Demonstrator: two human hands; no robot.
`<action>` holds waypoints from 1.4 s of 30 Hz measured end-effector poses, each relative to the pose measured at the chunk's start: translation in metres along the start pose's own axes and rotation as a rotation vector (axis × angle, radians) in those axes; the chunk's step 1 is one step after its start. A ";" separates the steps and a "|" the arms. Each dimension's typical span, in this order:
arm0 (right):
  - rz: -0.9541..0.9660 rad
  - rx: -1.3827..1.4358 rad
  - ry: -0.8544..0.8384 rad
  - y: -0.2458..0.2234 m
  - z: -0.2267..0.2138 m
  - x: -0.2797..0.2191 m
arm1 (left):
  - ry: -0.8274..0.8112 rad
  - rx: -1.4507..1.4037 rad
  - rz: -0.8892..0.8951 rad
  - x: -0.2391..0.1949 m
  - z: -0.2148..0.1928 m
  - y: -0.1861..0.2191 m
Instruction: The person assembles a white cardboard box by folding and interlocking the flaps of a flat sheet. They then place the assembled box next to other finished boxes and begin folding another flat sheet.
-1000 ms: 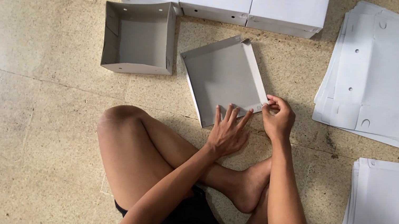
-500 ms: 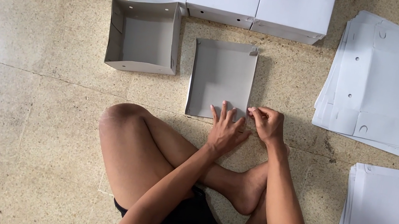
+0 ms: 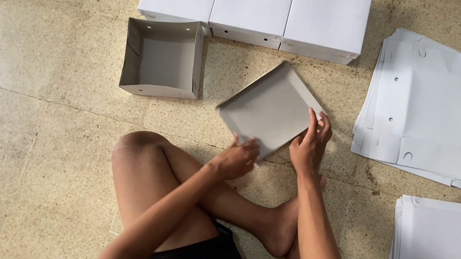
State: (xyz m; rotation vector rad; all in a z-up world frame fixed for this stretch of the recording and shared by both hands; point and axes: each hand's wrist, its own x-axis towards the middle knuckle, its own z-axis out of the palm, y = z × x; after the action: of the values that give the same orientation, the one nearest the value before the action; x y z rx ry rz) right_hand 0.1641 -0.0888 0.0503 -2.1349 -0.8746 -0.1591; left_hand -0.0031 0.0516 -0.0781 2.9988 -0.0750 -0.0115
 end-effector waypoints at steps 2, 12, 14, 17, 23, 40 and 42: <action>-0.052 -0.062 -0.024 0.034 0.021 -0.008 | -0.012 -0.011 -0.137 -0.014 -0.079 0.003; 0.110 -0.186 -0.242 0.048 0.018 -0.007 | 0.152 -0.031 -0.516 -0.010 -0.100 0.004; 0.001 -0.211 -0.322 0.077 0.011 0.006 | 0.138 -0.067 -0.538 -0.011 -0.112 0.002; -0.141 -0.295 -0.439 0.096 -0.007 0.019 | 0.111 -0.135 -0.568 -0.009 -0.107 -0.001; -0.232 -0.220 -0.116 0.119 -0.011 -0.008 | 0.198 -0.202 -0.523 0.006 -0.085 -0.001; -0.107 -0.025 -0.018 0.096 -0.019 -0.012 | 0.227 -0.412 -0.671 0.003 -0.073 -0.013; -0.078 0.010 0.013 0.088 -0.022 -0.010 | 0.205 -0.455 -0.766 0.005 -0.068 -0.014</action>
State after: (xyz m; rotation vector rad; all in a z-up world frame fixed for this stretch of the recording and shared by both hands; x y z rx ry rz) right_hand 0.2162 -0.1484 0.0049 -2.0890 -0.9497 -0.2075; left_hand 0.0032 0.0750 -0.0127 2.3784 0.9482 0.1699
